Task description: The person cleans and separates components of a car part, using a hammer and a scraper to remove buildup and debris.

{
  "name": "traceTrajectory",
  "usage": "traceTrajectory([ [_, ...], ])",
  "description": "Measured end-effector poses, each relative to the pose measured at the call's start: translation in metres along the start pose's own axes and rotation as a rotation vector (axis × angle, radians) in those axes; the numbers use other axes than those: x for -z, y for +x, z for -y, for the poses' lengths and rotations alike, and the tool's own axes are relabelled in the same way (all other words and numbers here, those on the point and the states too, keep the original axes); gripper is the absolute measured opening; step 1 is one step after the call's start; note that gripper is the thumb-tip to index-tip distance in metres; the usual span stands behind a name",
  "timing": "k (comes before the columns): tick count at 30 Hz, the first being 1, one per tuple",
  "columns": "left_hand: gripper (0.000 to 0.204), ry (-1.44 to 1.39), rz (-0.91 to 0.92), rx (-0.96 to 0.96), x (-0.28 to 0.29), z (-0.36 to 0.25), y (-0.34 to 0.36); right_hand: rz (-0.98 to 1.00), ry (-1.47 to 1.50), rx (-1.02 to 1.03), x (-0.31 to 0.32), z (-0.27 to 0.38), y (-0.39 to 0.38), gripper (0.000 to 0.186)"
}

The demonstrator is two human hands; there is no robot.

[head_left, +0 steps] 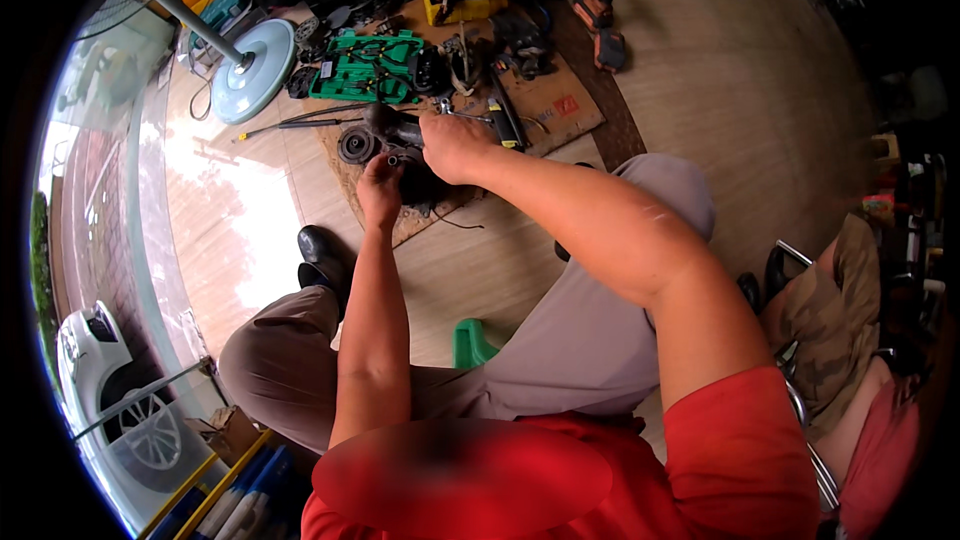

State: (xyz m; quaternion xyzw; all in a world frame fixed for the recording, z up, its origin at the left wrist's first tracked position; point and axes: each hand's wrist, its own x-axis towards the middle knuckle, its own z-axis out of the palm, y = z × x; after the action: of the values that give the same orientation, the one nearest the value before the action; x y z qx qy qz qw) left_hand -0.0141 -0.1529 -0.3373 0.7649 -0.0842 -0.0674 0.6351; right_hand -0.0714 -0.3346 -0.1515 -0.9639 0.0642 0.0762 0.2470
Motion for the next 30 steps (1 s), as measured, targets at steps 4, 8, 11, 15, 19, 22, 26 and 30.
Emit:
traceTrajectory([
  [4, 0.03, -0.028, 0.023, 0.004, -0.005, -0.007, -0.003, 0.035, -0.017, -0.033, 0.005, -0.003, -0.007, 0.023],
  [8, 0.03, -0.081, 0.027, 0.03, -0.002, 0.001, 0.001, 0.068, -0.041, -0.017, 0.012, 0.003, -0.012, 0.023],
  [11, 0.029, -0.008, 0.022, 0.059, -0.003, 0.002, -0.001, 0.071, -0.049, -0.006, 0.014, 0.003, -0.015, 0.023],
  [15, 0.025, 0.032, 0.067, 0.033, -0.002, 0.001, 0.001, 0.073, -0.036, 0.012, 0.016, 0.006, -0.019, 0.022],
  [19, 0.02, -0.047, 0.1, -0.025, 0.004, 0.006, 0.003, 0.15, -0.076, -0.002, 0.007, 0.003, -0.017, 0.023],
  [22, 0.015, -0.039, 0.091, -0.032, -0.001, 0.0, -0.002, 0.155, -0.082, 0.008, 0.003, 0.003, -0.018, 0.022],
  [26, 0.011, 0.123, 0.081, -0.028, -0.004, -0.02, -0.007, 0.074, -0.024, 0.014, -0.003, -0.001, -0.017, 0.021],
  [30, 0.01, 0.125, 0.039, -0.041, -0.001, -0.021, -0.006, 0.119, -0.078, 0.025, -0.004, 0.003, -0.016, 0.021],
])
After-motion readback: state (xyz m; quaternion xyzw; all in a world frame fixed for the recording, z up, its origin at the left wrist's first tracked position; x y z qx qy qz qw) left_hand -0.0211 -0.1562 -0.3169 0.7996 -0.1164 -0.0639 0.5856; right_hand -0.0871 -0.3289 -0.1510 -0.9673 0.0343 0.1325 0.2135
